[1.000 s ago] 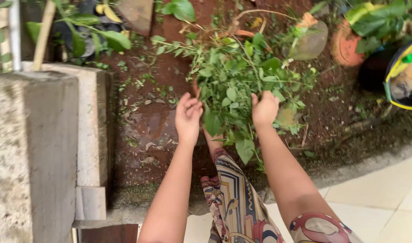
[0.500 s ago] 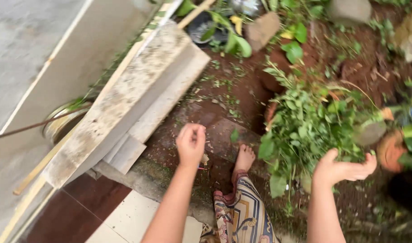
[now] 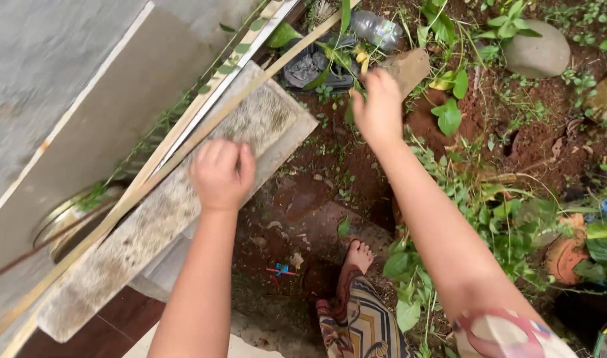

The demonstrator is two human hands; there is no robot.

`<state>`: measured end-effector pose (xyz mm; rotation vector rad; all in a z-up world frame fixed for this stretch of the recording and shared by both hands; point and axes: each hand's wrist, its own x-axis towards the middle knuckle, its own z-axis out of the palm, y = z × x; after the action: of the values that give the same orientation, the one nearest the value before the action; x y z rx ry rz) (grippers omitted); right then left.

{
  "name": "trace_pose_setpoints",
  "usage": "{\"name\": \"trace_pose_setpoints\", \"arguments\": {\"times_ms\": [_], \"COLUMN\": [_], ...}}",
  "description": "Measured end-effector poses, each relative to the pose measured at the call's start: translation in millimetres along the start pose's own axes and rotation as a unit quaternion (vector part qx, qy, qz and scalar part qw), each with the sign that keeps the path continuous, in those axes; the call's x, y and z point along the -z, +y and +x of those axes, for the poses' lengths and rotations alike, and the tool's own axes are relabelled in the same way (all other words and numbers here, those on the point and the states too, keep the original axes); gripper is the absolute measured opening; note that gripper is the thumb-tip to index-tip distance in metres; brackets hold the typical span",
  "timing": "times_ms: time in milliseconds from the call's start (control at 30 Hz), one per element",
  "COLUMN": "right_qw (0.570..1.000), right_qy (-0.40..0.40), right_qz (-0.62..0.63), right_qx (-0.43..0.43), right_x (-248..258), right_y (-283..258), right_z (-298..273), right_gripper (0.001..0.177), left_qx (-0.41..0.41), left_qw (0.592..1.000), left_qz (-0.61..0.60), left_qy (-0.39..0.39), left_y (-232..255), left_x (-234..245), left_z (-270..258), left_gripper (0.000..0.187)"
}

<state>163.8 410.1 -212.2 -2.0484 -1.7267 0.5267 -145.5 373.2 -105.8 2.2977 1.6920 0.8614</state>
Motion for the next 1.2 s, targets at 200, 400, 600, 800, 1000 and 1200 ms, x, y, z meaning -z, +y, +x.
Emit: {"name": "trace_pose_setpoints", "arguments": {"times_ms": [200,400,600,800,1000,1200], "right_qw": [0.999,0.976,0.966,0.979,0.981,0.988], "right_qy": [-0.009,-0.058,-0.151,-0.094,-0.072,-0.079], "right_qz": [0.030,0.071,-0.007,0.014,-0.012,-0.055], "right_qx": [-0.040,-0.199,-0.209,-0.178,-0.180,-0.120], "right_x": [-131,-146,-139,-135,-33,-8], "right_y": [61,52,20,36,70,41], "right_z": [86,96,61,39,0,8], "right_gripper": [0.045,0.038,0.030,0.025,0.032,0.027], "left_qx": [0.013,0.033,0.031,0.037,0.020,0.031], "left_qw": [0.998,0.996,0.996,0.993,0.995,0.994], "left_qz": [0.042,0.041,0.048,0.062,0.048,0.053], "left_qy": [-0.042,-0.067,-0.073,-0.094,-0.081,-0.089], "left_y": [0,3,4,3,2,5], "left_x": [-3,0,-1,-1,-3,-3], "left_z": [7,16,16,15,16,17], "left_gripper": [0.027,0.025,0.024,0.025,0.023,0.023]}}
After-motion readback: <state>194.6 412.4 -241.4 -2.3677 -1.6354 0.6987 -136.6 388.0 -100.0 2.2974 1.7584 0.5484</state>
